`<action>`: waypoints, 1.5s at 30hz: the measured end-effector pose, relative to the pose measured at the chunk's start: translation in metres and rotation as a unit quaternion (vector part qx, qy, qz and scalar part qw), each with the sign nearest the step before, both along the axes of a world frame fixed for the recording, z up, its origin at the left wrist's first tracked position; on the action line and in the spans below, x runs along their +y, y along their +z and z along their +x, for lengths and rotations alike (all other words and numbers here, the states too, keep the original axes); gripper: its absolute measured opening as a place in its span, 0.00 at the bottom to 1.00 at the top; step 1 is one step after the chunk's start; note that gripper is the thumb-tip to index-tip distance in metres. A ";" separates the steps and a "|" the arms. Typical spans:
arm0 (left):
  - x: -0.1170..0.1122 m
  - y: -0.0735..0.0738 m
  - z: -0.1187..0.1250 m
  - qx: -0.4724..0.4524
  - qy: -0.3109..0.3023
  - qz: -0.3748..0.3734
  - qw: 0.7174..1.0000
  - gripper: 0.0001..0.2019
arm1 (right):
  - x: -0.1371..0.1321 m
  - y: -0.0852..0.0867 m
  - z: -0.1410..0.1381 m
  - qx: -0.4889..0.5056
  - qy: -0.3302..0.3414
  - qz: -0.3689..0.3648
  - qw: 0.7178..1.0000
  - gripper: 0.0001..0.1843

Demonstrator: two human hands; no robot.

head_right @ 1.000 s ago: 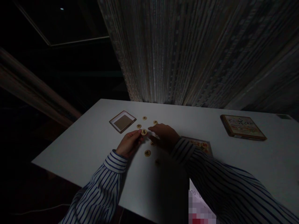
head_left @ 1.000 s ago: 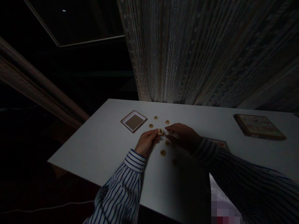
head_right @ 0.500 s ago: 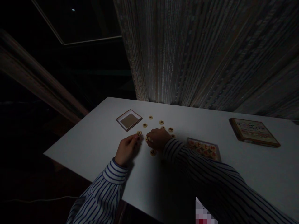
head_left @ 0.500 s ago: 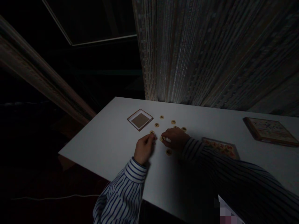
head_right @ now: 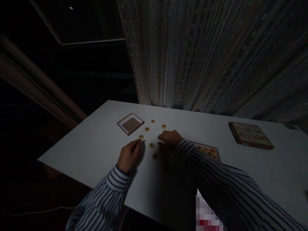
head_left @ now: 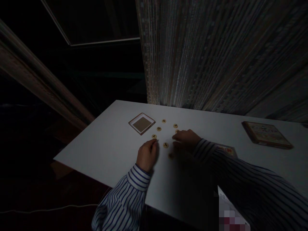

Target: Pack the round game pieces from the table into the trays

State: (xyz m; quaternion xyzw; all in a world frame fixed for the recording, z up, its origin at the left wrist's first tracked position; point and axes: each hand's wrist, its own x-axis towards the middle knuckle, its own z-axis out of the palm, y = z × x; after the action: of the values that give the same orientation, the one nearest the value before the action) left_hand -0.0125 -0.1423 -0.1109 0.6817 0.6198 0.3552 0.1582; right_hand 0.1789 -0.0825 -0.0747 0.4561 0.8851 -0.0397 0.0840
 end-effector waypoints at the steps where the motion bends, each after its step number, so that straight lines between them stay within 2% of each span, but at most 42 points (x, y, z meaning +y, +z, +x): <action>1: 0.000 0.002 0.002 0.002 -0.011 0.007 1.000 0.13 | 0.001 0.002 0.011 0.004 -0.022 0.004 1.000 0.16; 4: 0.002 0.006 0.012 0.008 -0.044 0.021 0.999 0.12 | 0.003 0.005 0.041 -0.004 -0.080 0.011 0.997 0.16; 8: 0.002 0.009 0.027 0.009 -0.069 0.021 0.997 0.12 | 0.001 -0.001 0.062 -0.023 -0.100 -0.003 0.995 0.19; 11: 0.001 0.009 0.036 0.002 -0.079 0.016 0.997 0.12 | 0.000 -0.006 0.061 -0.024 -0.096 -0.011 0.995 0.20; 19: -0.003 0.009 0.047 -0.013 -0.090 -0.012 0.996 0.12 | 0.004 -0.015 0.052 -0.013 -0.090 0.006 0.996 0.17; 24: -0.004 0.010 0.057 -0.086 -0.092 -0.049 0.991 0.12 | -0.002 -0.007 0.054 0.006 -0.071 0.003 0.997 0.16; 27: -0.004 0.014 0.066 -0.190 -0.097 -0.089 0.973 0.13 | -0.013 0.006 0.060 0.065 -0.015 0.016 0.998 0.15; 30: -0.006 0.022 0.077 -0.290 -0.122 -0.149 0.937 0.13 | -0.028 0.019 0.069 0.157 0.067 0.044 0.984 0.14; 35: -0.018 0.032 0.096 -0.376 -0.180 -0.216 0.883 0.11 | -0.056 0.030 0.082 0.236 0.124 0.059 0.962 0.10; 39: -0.024 0.027 0.112 -0.404 -0.166 -0.227 0.871 0.11 | -0.070 0.023 0.095 0.312 0.102 0.079 0.941 0.10; 42: -0.027 0.024 0.123 -0.386 -0.171 -0.211 0.882 0.10 | -0.074 0.010 0.109 0.336 0.060 0.097 0.935 0.11; 45: -0.031 0.022 0.129 -0.371 -0.149 -0.204 0.894 0.09 | -0.077 -0.003 0.121 0.327 0.032 0.088 0.940 0.11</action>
State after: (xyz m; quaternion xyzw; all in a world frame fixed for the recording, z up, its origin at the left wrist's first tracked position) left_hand 0.1162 -0.1728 -0.0894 0.5375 0.4665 0.4198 0.5632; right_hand 0.2998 -0.1594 -0.0774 0.3953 0.8776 -0.1061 -0.2496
